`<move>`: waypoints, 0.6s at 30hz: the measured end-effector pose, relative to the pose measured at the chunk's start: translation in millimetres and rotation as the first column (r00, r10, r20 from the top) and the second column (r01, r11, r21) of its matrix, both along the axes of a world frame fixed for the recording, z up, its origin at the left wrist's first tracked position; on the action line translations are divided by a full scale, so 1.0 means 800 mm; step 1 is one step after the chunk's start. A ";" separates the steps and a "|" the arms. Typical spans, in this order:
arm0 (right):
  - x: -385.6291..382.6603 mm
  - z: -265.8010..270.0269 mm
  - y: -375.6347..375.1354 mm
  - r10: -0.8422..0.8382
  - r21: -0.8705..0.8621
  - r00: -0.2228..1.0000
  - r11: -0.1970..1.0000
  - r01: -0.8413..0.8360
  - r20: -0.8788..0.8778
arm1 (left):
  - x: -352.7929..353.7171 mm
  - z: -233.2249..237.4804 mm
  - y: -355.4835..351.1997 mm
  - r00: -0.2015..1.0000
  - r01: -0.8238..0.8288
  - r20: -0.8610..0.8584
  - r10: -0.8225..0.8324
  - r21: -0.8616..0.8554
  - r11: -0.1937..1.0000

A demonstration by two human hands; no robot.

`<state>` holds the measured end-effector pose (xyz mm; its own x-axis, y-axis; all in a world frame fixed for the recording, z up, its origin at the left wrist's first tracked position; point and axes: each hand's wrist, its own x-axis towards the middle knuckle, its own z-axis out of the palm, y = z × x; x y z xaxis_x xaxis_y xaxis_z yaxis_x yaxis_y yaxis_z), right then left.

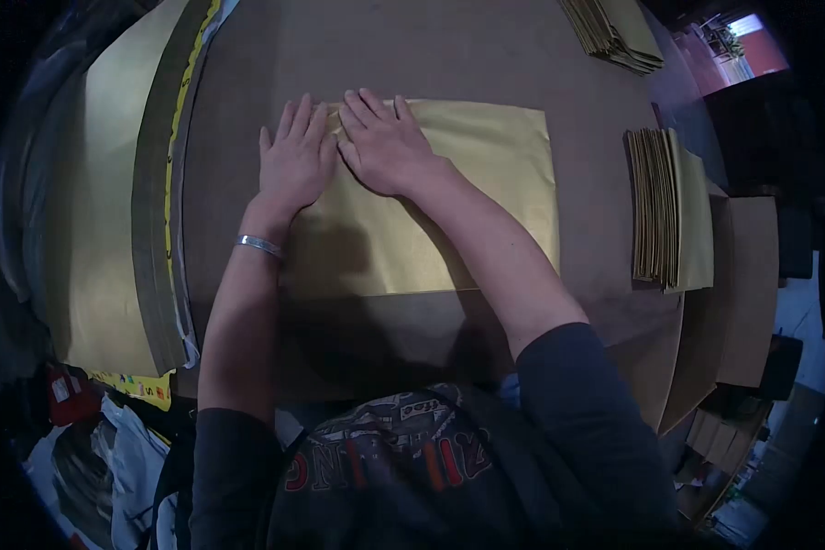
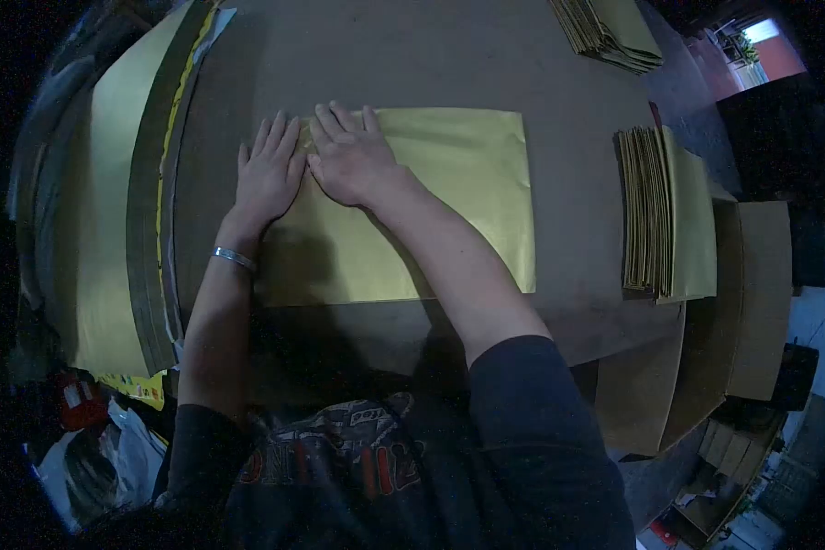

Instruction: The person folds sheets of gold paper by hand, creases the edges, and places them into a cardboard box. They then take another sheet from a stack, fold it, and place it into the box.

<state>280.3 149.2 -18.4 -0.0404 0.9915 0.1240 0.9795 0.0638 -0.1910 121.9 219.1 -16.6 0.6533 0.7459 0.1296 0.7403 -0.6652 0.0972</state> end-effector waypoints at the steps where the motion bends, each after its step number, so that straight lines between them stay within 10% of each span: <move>1: 0.009 0.001 -0.006 -0.018 -0.011 1.000 1.000 0.018 0.011 | 0.000 0.001 -0.001 1.000 -0.001 -0.003 0.001 -0.003 1.000; 12: 0.200 0.011 -0.136 -0.434 -0.157 0.885 0.875 0.459 0.168 | 0.016 0.012 -0.017 0.990 -0.110 -0.094 0.109 -0.003 0.994; 18: 0.197 0.013 -0.134 -0.434 -0.140 0.881 0.876 0.462 0.189 | 0.153 0.004 -0.148 0.945 0.266 0.220 -0.242 -0.089 0.960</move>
